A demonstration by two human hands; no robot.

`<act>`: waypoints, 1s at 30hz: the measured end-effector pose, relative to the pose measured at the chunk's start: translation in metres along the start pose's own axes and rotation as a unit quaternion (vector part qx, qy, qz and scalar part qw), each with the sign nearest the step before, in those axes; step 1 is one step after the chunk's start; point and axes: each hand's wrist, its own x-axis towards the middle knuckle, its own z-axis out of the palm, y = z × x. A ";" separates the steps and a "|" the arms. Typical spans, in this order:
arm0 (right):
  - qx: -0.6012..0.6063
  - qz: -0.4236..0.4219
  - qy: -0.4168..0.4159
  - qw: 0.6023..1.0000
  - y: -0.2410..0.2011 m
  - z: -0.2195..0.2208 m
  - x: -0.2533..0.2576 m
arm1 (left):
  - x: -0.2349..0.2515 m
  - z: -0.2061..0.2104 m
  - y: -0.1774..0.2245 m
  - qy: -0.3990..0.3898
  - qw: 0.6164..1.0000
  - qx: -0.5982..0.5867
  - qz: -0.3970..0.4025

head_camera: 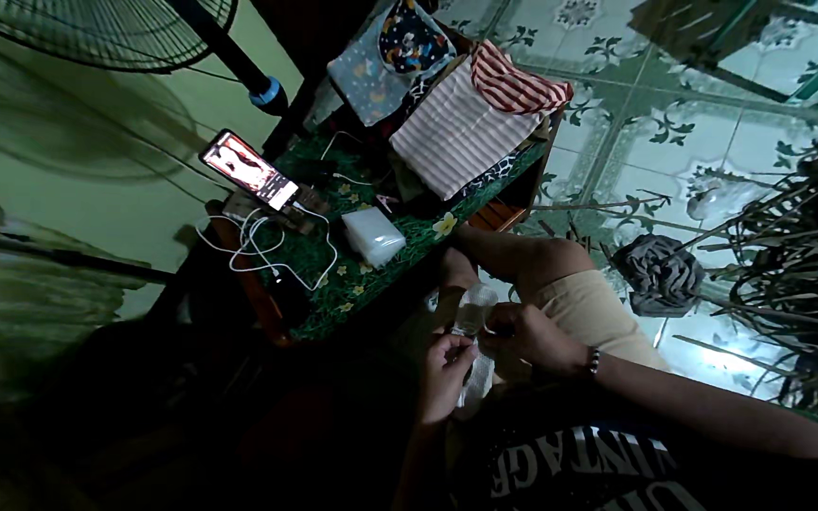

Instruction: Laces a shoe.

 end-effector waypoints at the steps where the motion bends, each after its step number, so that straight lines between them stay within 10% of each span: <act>1: -0.007 -0.001 0.004 1.000 0.001 0.002 0.000 | 0.000 0.000 0.000 0.001 1.000 0.000 0.003; 30: -0.037 -0.006 0.004 0.999 0.011 0.012 0.001 | 0.003 -0.001 0.007 0.021 0.996 0.070 0.055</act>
